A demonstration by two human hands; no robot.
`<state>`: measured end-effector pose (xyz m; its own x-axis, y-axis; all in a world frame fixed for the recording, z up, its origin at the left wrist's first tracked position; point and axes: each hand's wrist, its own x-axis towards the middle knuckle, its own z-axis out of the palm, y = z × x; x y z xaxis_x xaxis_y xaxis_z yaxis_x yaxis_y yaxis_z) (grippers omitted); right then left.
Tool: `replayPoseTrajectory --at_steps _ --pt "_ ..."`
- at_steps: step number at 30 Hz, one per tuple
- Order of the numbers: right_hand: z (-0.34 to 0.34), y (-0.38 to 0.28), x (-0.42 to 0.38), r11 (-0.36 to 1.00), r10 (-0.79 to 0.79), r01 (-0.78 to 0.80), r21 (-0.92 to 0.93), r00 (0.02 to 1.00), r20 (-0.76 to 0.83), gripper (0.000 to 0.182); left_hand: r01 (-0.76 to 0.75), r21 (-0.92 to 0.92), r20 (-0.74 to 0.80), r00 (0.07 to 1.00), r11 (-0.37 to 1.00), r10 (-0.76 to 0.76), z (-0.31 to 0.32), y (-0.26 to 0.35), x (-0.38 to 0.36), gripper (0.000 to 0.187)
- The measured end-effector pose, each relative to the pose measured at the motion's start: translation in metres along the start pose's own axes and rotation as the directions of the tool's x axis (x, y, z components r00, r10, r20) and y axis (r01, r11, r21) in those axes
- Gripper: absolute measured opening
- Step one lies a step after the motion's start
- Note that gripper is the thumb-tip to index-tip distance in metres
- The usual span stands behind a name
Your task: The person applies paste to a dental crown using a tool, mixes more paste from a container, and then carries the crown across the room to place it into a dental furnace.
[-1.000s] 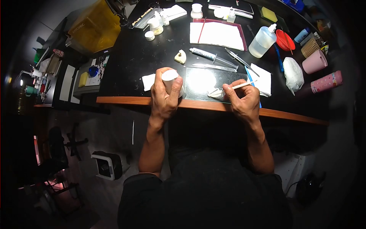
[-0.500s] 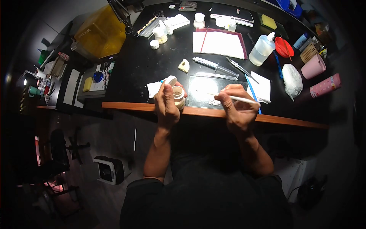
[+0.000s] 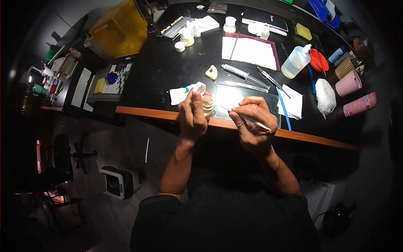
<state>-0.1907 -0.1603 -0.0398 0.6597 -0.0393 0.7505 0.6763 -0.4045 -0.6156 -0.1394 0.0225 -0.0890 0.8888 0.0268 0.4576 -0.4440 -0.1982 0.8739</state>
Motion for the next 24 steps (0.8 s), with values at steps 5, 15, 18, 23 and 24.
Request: replayPoseTrajectory --at_steps 5,15,18,23,24 --pt "-0.003 -0.006 -0.001 0.999 -0.012 0.012 -0.042 1.000 0.021 0.015 -0.002 0.040 0.016 1.000 0.999 0.001 -0.001 0.018 0.006 0.059" --pt "-0.009 -0.013 0.000 0.996 -0.014 0.016 -0.083 1.000 0.019 0.015 0.061 -0.002 0.027 0.998 0.998 -0.061 -0.002 0.027 0.006 0.065" --pt "-0.009 -0.014 0.000 0.998 0.022 -0.022 -0.059 1.000 -0.007 0.012 0.077 -0.028 0.035 0.996 0.997 -0.076 -0.003 0.025 0.005 0.066" --pt "-0.026 0.006 -0.006 0.912 0.409 -0.402 0.076 0.902 -0.136 0.013 0.090 -0.130 0.085 0.993 0.987 -0.079 -0.006 0.024 0.005 0.057" --pt "-0.031 0.011 -0.004 0.843 0.536 -0.519 0.140 0.833 -0.139 0.017 0.096 -0.122 0.104 0.991 0.988 -0.083 -0.007 0.024 0.005 0.057"
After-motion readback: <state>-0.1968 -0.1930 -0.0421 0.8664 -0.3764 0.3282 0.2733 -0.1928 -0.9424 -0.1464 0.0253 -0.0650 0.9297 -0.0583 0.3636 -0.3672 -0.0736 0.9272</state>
